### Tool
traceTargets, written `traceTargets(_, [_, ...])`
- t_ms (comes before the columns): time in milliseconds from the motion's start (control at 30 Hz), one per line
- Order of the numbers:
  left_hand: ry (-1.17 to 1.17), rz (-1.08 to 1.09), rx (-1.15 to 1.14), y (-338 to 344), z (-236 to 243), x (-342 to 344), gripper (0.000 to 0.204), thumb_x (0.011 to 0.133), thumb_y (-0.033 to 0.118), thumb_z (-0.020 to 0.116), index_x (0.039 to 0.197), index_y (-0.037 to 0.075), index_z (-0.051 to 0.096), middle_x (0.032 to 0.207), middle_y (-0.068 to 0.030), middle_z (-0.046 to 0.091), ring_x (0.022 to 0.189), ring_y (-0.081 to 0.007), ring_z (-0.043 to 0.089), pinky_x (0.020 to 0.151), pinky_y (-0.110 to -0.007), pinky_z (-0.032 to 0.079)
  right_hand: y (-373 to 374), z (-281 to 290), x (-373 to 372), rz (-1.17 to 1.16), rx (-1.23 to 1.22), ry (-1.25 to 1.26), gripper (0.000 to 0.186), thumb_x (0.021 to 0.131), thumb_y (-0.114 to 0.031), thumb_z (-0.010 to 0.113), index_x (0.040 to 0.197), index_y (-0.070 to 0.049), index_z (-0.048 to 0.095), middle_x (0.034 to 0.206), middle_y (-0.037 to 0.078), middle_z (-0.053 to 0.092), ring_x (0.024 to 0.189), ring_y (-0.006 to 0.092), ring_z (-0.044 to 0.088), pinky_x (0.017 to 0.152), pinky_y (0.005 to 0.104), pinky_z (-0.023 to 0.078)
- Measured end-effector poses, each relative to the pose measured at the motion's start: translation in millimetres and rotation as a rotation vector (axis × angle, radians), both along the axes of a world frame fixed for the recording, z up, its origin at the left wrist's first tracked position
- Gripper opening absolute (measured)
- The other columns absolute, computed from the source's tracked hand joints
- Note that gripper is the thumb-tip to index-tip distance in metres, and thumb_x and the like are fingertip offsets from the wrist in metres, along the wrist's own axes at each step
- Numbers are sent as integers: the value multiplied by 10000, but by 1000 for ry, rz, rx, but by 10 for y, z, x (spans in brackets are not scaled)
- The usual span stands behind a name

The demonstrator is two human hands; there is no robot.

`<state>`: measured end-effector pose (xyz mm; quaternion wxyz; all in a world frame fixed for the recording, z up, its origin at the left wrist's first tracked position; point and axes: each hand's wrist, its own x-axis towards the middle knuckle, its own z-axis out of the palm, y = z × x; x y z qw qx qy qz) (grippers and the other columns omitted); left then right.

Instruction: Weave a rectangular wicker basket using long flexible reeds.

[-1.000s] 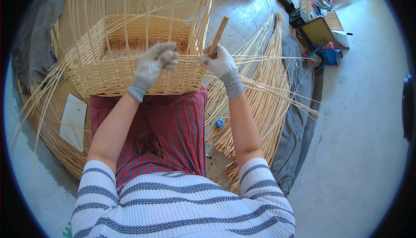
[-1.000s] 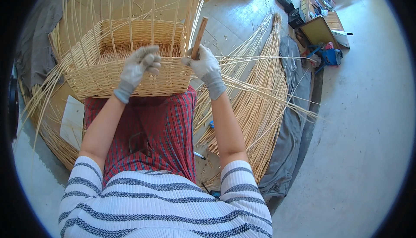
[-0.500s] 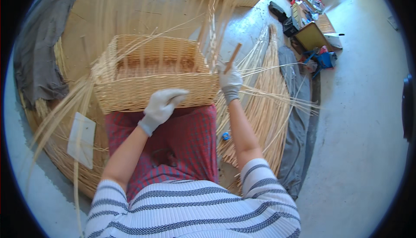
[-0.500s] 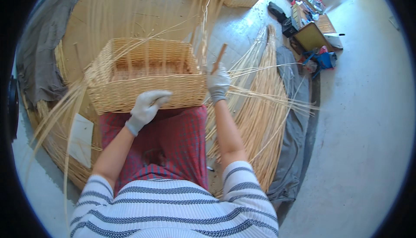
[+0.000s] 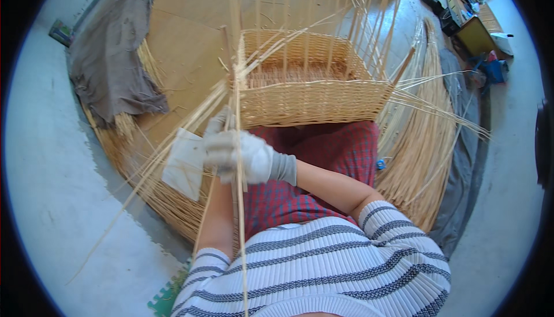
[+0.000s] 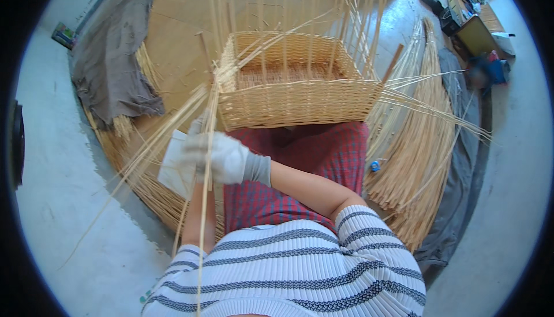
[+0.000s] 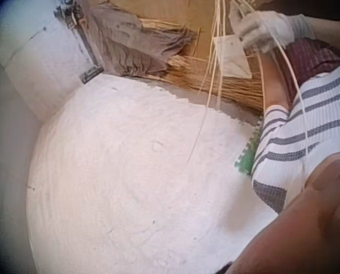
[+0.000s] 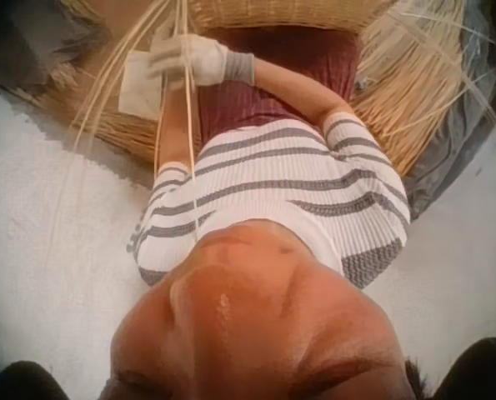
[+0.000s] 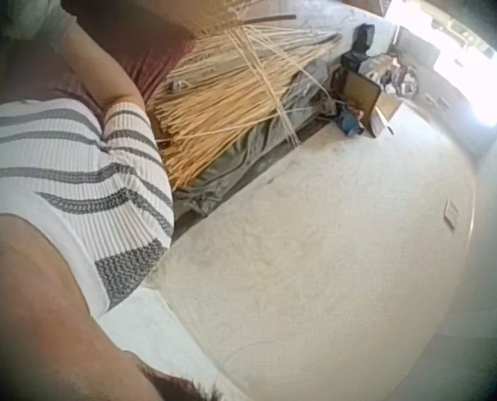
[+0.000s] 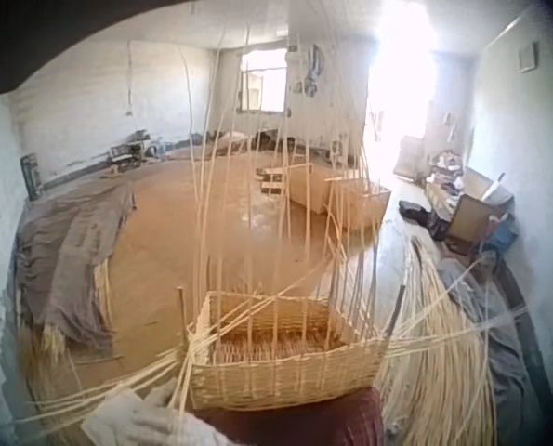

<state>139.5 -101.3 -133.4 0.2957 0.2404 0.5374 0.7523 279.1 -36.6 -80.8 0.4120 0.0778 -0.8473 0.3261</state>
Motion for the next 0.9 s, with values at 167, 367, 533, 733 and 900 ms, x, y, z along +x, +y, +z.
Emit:
traceTargets(167, [839,-167,-55,145,480,10,446,930,120,630,1353,22,533,987,-25,669,1124,-197,611,1017,-337,438,-257,288,-15,219,231,-358,176,784,-287,647,853,-125,662,879,38,663,872,250,636,811,394,493])
traceTargets(367, [496,-175,150,444,709,-225,383,1009,263,521,1280,-8,518,684,26,490,698,-111,532,811,-322,490,445,269,606,-17,-207,-303,287,879,-273,577,639,-115,566,642,57,570,645,241,579,658,395,497])
traceTargets(533, [500,-31,220,287,329,-95,462,1012,415,493,1141,-24,555,743,-39,538,808,-144,586,824,-337,540,1504,-268,656,159,-1339,416,340,1055,-312,411,847,-82,551,617,-20,358,554,173,368,767,381,477])
traceTargets(733, [279,225,-86,553,-11,132,627,842,237,775,1316,-7,446,1249,-141,526,1142,-235,549,987,-376,501,1515,-678,965,-442,-1096,95,121,980,-107,579,1087,-55,602,908,53,644,839,131,636,741,273,525])
traceTargets(900, [221,-434,65,1111,-8,-311,997,763,265,843,1517,36,233,1447,-127,437,1286,-241,458,1101,-355,360,1538,-415,810,-796,-1155,-157,109,940,-76,632,1036,-25,629,839,35,673,810,115,653,714,252,536])
